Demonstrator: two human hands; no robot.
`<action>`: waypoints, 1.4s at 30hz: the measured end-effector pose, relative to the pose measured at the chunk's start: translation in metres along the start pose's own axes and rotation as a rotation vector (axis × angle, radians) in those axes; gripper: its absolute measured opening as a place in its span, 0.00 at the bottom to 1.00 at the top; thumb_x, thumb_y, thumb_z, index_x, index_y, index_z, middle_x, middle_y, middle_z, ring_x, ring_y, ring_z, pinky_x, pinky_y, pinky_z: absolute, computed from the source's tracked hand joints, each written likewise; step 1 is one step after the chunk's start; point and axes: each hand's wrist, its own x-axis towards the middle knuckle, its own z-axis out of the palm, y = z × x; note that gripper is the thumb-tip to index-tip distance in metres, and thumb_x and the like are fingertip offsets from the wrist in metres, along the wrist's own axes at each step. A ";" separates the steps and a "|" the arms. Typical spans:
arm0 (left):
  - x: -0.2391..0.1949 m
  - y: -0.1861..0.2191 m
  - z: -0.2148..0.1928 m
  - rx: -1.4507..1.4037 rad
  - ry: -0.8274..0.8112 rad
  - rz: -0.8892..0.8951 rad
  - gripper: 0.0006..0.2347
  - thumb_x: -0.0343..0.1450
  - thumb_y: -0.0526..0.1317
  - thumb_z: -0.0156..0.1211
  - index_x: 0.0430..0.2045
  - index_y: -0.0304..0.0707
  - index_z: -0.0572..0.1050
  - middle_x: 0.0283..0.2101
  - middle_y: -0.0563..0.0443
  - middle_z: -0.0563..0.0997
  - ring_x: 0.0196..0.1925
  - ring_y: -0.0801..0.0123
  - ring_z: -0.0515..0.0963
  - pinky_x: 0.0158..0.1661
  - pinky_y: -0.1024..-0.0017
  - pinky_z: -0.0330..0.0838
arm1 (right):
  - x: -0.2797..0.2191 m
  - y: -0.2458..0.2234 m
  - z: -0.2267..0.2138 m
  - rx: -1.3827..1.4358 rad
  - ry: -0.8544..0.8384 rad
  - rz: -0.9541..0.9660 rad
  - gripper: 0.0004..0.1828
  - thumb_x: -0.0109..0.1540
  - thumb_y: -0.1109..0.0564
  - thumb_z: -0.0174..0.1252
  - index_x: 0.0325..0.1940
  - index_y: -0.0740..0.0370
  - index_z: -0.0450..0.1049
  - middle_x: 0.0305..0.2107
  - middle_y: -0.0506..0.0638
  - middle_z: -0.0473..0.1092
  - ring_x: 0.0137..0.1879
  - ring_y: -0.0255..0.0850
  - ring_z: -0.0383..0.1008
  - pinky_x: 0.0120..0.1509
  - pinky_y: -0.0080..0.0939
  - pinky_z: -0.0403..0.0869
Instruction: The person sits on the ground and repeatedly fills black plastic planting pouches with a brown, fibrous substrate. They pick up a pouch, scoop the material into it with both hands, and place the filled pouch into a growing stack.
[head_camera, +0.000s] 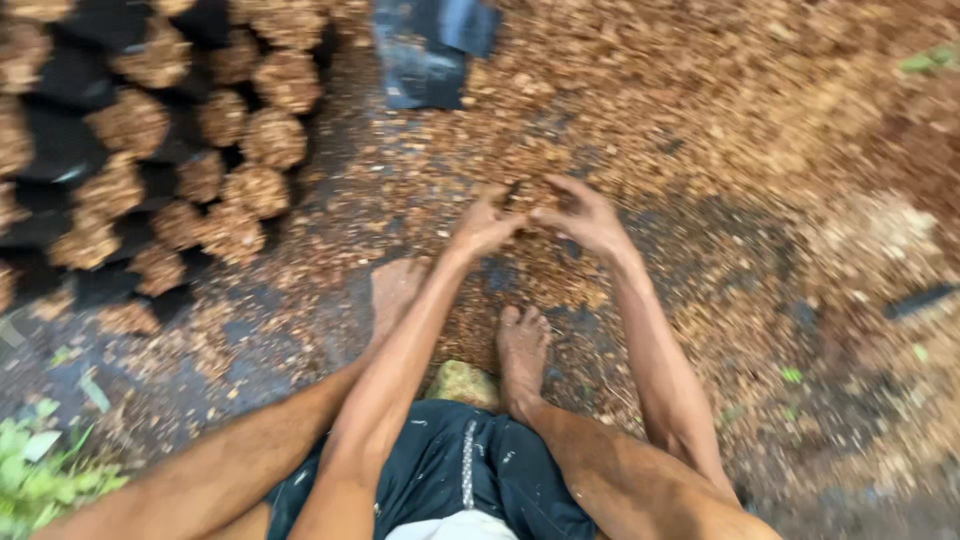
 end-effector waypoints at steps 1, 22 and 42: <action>0.009 -0.009 0.005 -0.009 0.051 -0.004 0.31 0.68 0.44 0.69 0.67 0.33 0.65 0.44 0.27 0.83 0.42 0.46 0.87 0.38 0.60 0.86 | 0.007 0.012 0.003 0.000 -0.048 -0.019 0.39 0.59 0.57 0.74 0.73 0.56 0.68 0.70 0.65 0.62 0.68 0.56 0.70 0.55 0.49 0.81; -0.276 0.022 -0.243 -0.193 0.155 0.075 0.31 0.61 0.42 0.77 0.62 0.46 0.74 0.59 0.26 0.74 0.55 0.52 0.80 0.53 0.62 0.80 | -0.122 -0.072 0.077 0.157 -0.372 -0.185 0.31 0.65 0.71 0.51 0.73 0.62 0.64 0.64 0.65 0.67 0.65 0.57 0.72 0.66 0.57 0.78; -0.182 -0.199 -0.292 -0.982 0.891 0.063 0.35 0.65 0.40 0.82 0.60 0.24 0.63 0.50 0.28 0.81 0.53 0.43 0.85 0.57 0.53 0.81 | -0.104 0.010 0.080 -0.076 -0.247 -0.083 0.25 0.65 0.70 0.58 0.67 0.61 0.73 0.57 0.65 0.73 0.59 0.53 0.75 0.60 0.51 0.80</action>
